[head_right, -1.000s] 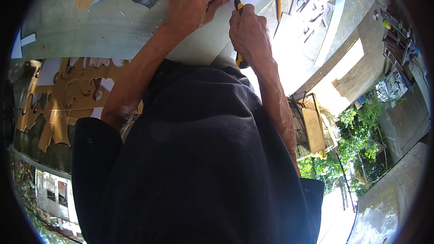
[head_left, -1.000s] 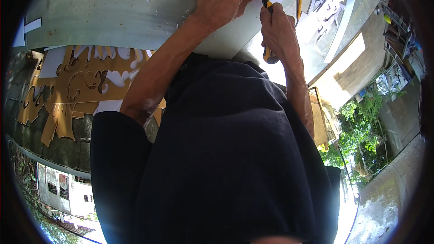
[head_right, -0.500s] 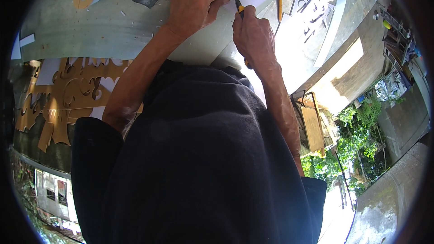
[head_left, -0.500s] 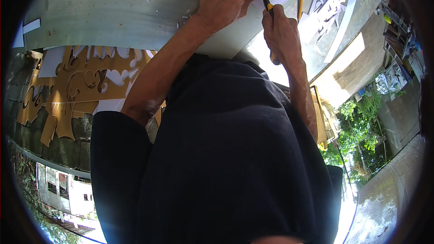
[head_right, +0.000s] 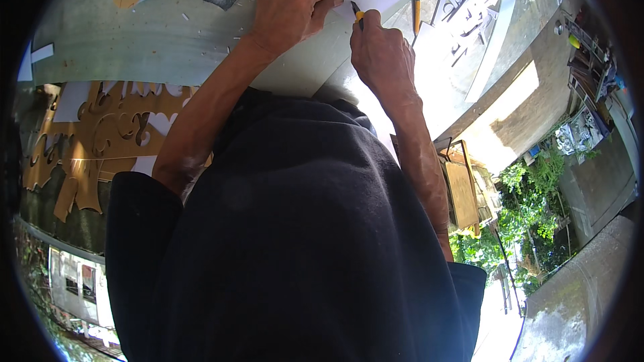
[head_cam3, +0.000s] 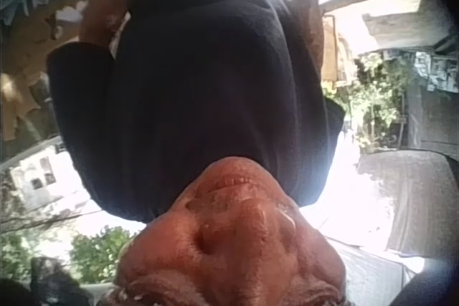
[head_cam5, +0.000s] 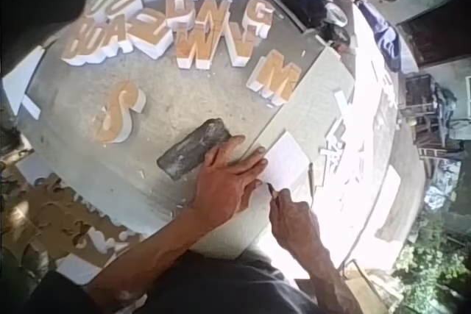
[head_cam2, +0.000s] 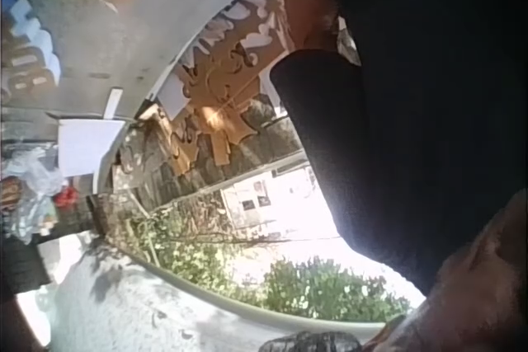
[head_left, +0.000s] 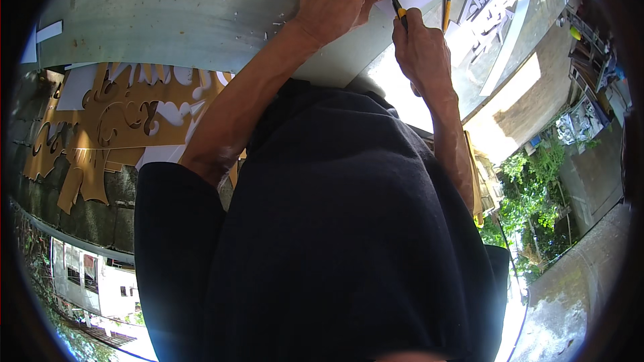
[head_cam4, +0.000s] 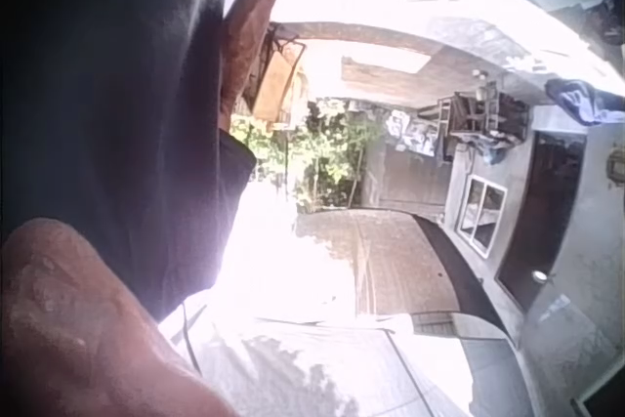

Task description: The person is cutting out letters from a sheet of paper using a utility knife.

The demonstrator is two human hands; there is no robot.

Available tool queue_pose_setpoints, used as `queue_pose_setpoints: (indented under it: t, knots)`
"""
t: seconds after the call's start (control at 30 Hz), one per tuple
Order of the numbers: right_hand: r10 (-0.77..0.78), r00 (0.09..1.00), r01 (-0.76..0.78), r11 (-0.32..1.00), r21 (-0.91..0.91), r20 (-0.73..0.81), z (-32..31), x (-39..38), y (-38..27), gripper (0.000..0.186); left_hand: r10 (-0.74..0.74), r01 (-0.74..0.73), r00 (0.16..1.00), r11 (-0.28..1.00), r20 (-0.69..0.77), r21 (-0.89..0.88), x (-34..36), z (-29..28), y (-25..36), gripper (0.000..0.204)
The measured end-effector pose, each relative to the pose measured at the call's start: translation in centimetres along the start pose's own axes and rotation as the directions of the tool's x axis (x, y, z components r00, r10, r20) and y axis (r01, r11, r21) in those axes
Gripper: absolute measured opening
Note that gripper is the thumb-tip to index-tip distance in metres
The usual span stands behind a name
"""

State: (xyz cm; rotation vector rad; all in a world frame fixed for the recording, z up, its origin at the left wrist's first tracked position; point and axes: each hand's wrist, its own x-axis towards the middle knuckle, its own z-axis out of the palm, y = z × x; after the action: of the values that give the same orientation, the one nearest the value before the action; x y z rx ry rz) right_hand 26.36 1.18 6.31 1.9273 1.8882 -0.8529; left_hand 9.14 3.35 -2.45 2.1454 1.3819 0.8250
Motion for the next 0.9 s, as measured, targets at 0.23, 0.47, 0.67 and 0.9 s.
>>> queue_pose_setpoints:
  t: [0.23, 0.47, 0.67, 0.9]
  knots:
    - [-0.012, 0.999, 0.013, 0.999, -0.044, 0.034, -0.7, -0.2, 0.5, 0.024, 0.014, -0.014, 1.0, 1.0, 0.0, -0.013, -0.1, 0.0, 0.0, 0.038]
    - [0.074, 0.986, -0.055, 0.991, 0.125, -0.153, 0.1, -1.1, 2.4, 0.026, 0.064, -0.064, 0.998, 0.998, 0.006, 0.003, 0.0, 0.1, -0.3, 0.039]
    - [-0.012, 0.982, 0.033, 0.993, 0.11, -0.187, 1.3, 0.2, 2.4, 0.025, 0.058, -0.059, 0.997, 0.998, 0.047, 0.011, 0.1, -0.3, -0.1, 0.04]
    - [0.0, 0.985, 0.014, 0.997, 0.08, -0.173, 1.4, 0.4, 2.2, 0.026, 0.061, -0.062, 0.997, 0.998, 0.043, 0.015, 0.0, -0.2, -0.2, 0.039]
